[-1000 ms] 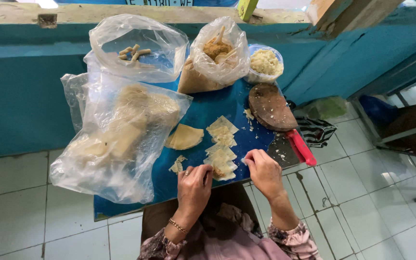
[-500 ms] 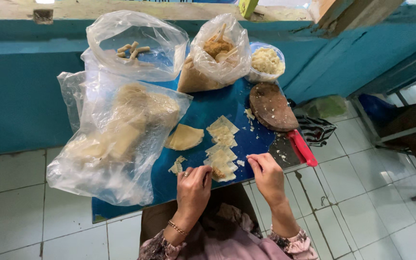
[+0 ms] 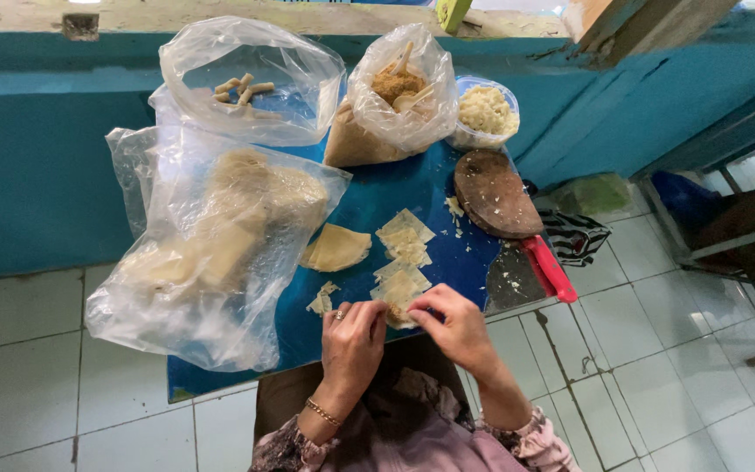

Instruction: The person sits at a small blue table and folds square dough wrappers around a filling by hand, pinching the edges closed one piece at a time. They occasionally reach into a plastic bag of filling, then set the finished folded pieces on the table with the others.

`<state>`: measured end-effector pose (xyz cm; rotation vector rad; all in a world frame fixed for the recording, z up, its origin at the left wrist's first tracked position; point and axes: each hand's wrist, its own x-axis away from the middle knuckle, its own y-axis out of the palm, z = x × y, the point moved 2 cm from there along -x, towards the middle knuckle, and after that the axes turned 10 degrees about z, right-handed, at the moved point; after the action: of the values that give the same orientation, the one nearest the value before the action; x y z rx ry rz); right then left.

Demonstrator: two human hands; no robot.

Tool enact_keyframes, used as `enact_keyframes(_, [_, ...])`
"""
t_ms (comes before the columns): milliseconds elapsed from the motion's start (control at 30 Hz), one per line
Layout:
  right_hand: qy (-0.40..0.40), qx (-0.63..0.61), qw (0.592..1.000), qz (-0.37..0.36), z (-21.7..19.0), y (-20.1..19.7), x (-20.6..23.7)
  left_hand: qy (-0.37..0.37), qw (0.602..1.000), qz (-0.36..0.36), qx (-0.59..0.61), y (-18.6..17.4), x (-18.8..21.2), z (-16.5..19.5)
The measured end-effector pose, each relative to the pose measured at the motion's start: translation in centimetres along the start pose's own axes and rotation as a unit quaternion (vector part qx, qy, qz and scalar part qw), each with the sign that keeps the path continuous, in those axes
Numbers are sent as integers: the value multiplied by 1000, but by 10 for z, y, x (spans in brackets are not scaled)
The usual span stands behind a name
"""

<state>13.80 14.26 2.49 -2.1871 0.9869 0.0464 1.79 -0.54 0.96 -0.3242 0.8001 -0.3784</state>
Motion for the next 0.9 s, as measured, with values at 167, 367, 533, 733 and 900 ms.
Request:
enact_keyframes(167, [32,43,998,13,-10,14,2,42,999,-9,-1,-1,1,2])
enact_keyframes(367, [-48,81,992,79,-9,21,7,114,993,-33,-23,-1,3,2])
enact_keyframes(533, [-93,69,984,138,-5,23,13,190,978,-59,-54,-4,3,6])
enact_keyframes(733, [-4,141,976,167,-7,-8,35,183,978,-90,-48,-7,-3,6])
enact_keyframes(900, [44,145,977,152,-7,2,44,179,979,-89,-38,-6,-4,5])
